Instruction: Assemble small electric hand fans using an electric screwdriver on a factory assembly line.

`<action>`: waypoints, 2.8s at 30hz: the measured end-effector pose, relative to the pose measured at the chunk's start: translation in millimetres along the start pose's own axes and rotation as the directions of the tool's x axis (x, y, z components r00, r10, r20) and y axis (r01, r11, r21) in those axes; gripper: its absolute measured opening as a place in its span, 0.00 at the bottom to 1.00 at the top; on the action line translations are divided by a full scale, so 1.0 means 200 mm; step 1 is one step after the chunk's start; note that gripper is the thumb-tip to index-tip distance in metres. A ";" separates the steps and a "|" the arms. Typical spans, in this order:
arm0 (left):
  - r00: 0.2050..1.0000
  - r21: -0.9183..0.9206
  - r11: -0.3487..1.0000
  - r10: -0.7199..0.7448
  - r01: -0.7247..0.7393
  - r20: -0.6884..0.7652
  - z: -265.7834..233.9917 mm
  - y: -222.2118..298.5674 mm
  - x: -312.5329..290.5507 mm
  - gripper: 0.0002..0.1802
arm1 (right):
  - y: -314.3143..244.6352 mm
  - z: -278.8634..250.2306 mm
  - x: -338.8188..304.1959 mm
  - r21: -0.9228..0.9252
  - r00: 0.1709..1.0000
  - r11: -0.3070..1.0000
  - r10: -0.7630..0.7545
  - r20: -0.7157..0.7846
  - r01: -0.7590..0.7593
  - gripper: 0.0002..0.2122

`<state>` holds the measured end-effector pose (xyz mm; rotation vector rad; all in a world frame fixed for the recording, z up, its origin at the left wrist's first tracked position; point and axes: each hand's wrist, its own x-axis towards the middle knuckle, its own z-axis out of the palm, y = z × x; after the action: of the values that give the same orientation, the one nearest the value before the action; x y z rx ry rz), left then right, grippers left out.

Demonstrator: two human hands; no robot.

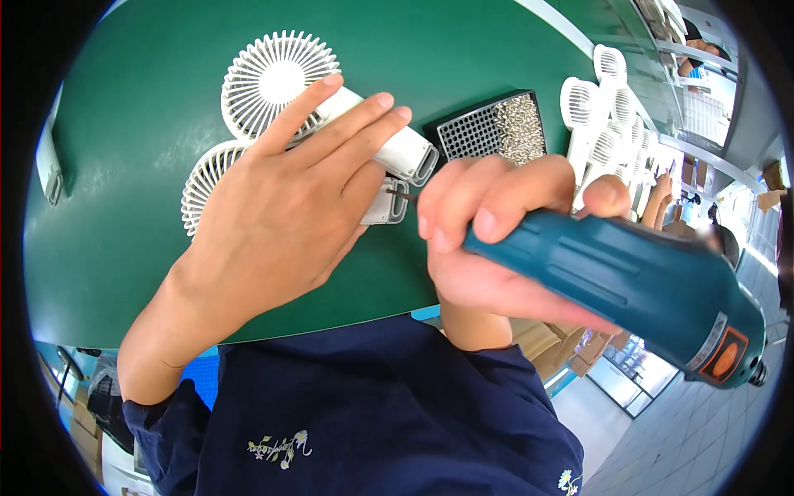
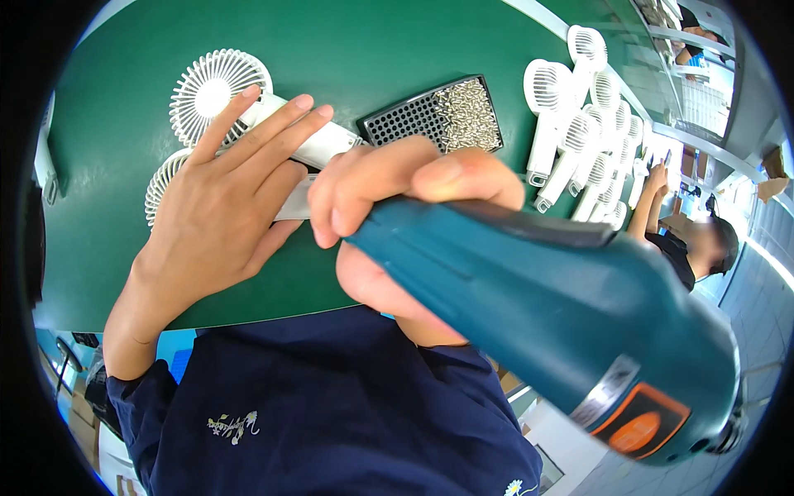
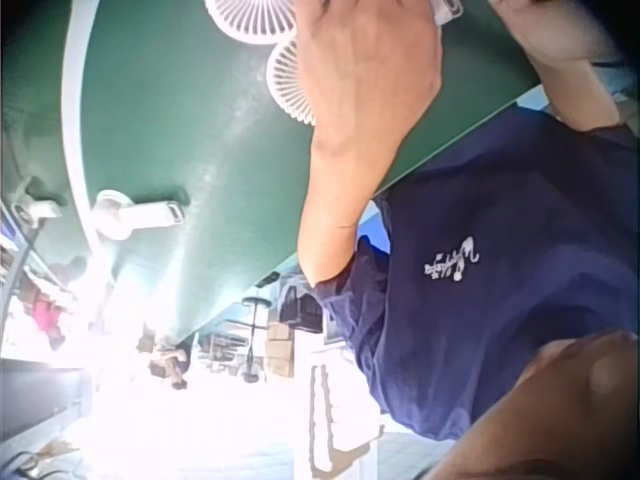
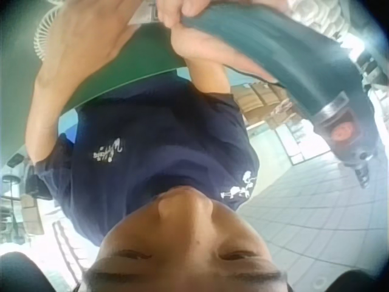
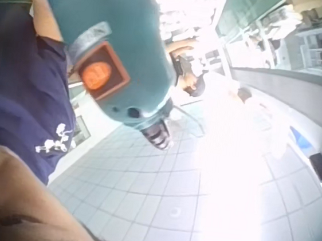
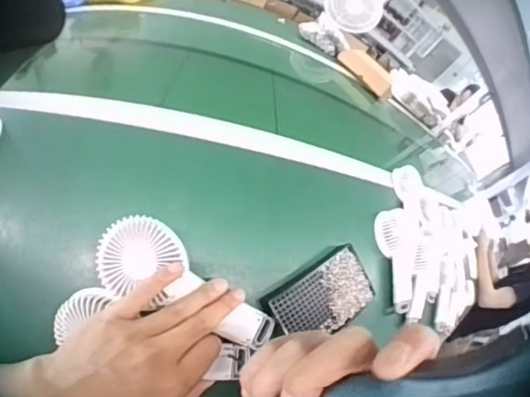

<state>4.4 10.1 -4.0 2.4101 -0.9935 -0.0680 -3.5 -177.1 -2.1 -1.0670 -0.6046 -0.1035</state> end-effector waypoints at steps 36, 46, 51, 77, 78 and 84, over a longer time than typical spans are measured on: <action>0.998 -0.006 1.000 -0.009 0.009 0.055 -0.04 0.02 0.02 0.18 | -0.09 -0.18 -0.04 -0.229 0.905 0.942 -0.307 -0.295 0.245 0.43; 1.000 -0.005 1.000 0.003 -0.003 0.018 -0.01 0.00 0.01 0.17 | -0.12 0.09 -0.01 -0.114 0.968 0.975 -0.204 -0.145 0.189 0.31; 1.000 -0.034 0.999 0.001 -0.002 -0.031 0.02 -0.01 0.00 0.17 | -0.08 0.09 -0.04 -0.078 0.989 0.991 -0.118 -0.087 0.111 0.31; 0.996 -0.038 0.999 0.014 -0.017 -0.088 0.05 -0.01 0.00 0.15 | -0.08 0.13 -0.07 -0.137 0.994 0.988 -0.083 -0.064 0.074 0.20; 0.996 -0.027 0.999 0.019 -0.021 -0.088 0.05 -0.01 0.00 0.15 | -0.08 0.12 -0.07 -0.136 0.995 0.988 -0.083 -0.064 0.073 0.20; 0.995 0.010 1.000 0.029 -0.028 -0.093 0.05 -0.01 -0.01 0.15 | -0.07 0.10 -0.07 -0.114 0.996 0.990 -0.079 0.034 0.083 0.23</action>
<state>2.5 9.1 -13.7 2.3827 -0.9872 0.0580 -28.2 -170.7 8.2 -1.1575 -0.6749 -0.1958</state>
